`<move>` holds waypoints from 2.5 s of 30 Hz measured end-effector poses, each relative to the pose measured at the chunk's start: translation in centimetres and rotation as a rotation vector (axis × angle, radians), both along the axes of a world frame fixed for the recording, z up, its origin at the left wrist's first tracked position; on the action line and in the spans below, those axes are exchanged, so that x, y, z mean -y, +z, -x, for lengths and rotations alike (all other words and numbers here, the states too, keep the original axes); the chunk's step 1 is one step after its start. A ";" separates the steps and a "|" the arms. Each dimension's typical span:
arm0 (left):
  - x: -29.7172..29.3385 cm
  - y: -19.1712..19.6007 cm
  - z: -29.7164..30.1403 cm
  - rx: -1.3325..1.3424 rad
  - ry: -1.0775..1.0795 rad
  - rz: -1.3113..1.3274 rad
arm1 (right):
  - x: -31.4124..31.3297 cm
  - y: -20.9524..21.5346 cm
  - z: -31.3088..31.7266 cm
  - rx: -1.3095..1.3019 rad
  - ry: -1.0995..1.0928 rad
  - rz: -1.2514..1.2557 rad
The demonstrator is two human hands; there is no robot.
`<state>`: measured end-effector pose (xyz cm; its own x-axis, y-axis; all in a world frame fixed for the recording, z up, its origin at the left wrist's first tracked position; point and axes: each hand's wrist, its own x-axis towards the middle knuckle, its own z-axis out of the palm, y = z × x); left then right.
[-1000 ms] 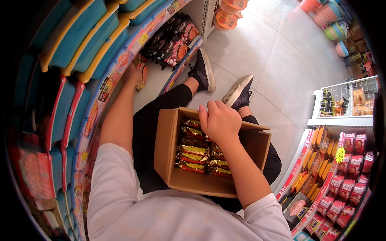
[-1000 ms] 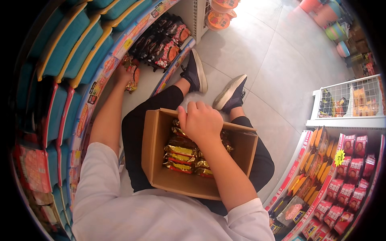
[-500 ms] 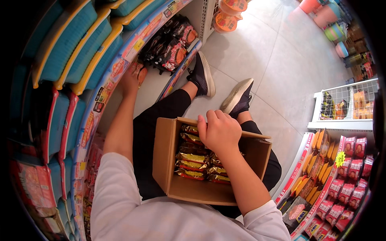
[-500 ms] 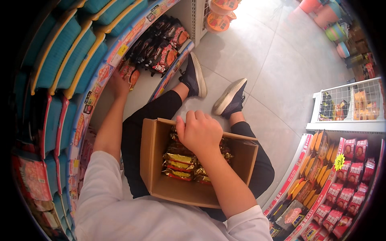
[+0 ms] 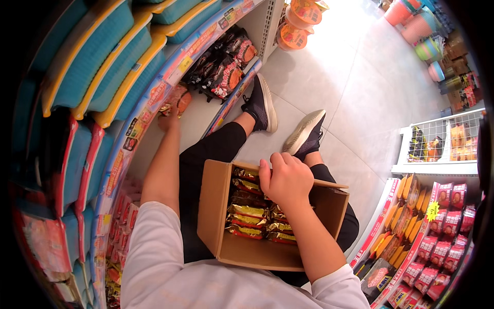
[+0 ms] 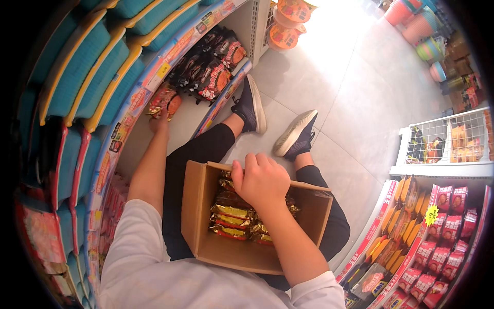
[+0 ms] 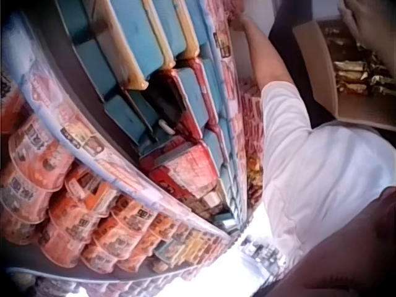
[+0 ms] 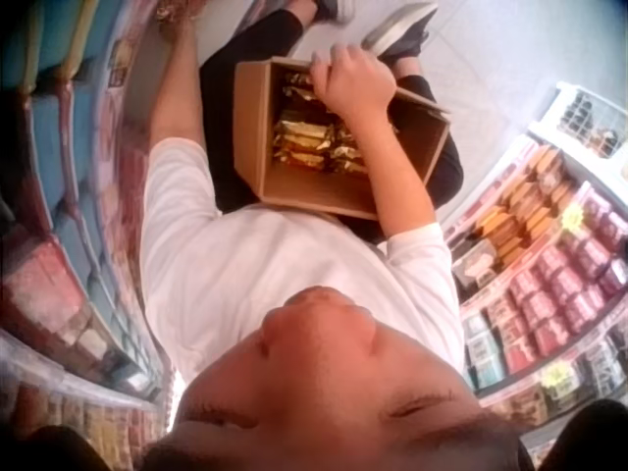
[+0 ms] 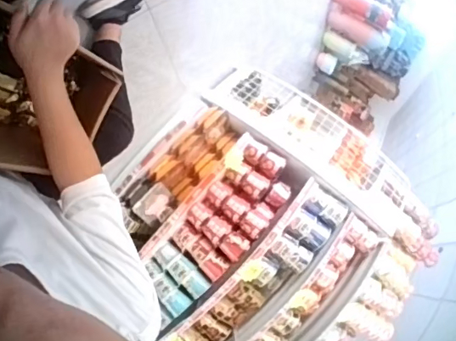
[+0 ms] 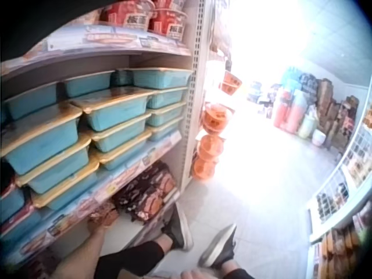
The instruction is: The person sits on the floor in a store aisle and repeatedly takes packaged snack items from a cardboard box on their lap, placing them onto the adjacent shelf. They handle both pink and gold-wrapped snack packages one at a time, arranging them in rows on the shelf.
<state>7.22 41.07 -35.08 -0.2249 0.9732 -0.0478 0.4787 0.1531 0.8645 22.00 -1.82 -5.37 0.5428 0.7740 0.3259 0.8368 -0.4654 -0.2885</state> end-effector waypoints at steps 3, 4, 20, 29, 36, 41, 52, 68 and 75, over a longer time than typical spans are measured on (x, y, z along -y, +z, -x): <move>-1.4 0.1 -1.0 -0.248 -0.005 0.149 | 0.0 0.0 0.0 -0.007 0.000 -0.002; -2.1 0.0 -1.2 -0.306 -0.021 0.155 | 0.0 0.1 0.0 -0.009 0.004 0.000; 2.9 6.3 -4.2 -0.420 0.023 0.124 | 0.1 0.3 -0.1 -0.008 -0.010 -0.011; -0.6 1.6 0.5 -0.416 -0.058 0.236 | -0.2 0.0 0.1 0.002 0.007 -0.026; 13.5 11.9 1.1 0.194 -0.431 0.023 | 0.3 0.3 0.2 0.009 0.001 -0.059; 24.2 27.0 0.6 0.370 -0.792 -0.241 | 0.4 0.1 0.3 0.021 0.039 -0.143; 31.6 31.9 -5.6 -0.446 -1.383 -0.412 | 3.1 3.7 5.2 -0.521 0.531 0.263; 32.9 31.9 -4.7 -0.527 -1.316 -0.604 | 1.8 -8.5 6.6 -0.483 0.636 0.826; 32.7 32.2 -5.1 -0.539 -1.306 -0.540 | 1.5 -8.9 6.8 -0.447 0.485 0.733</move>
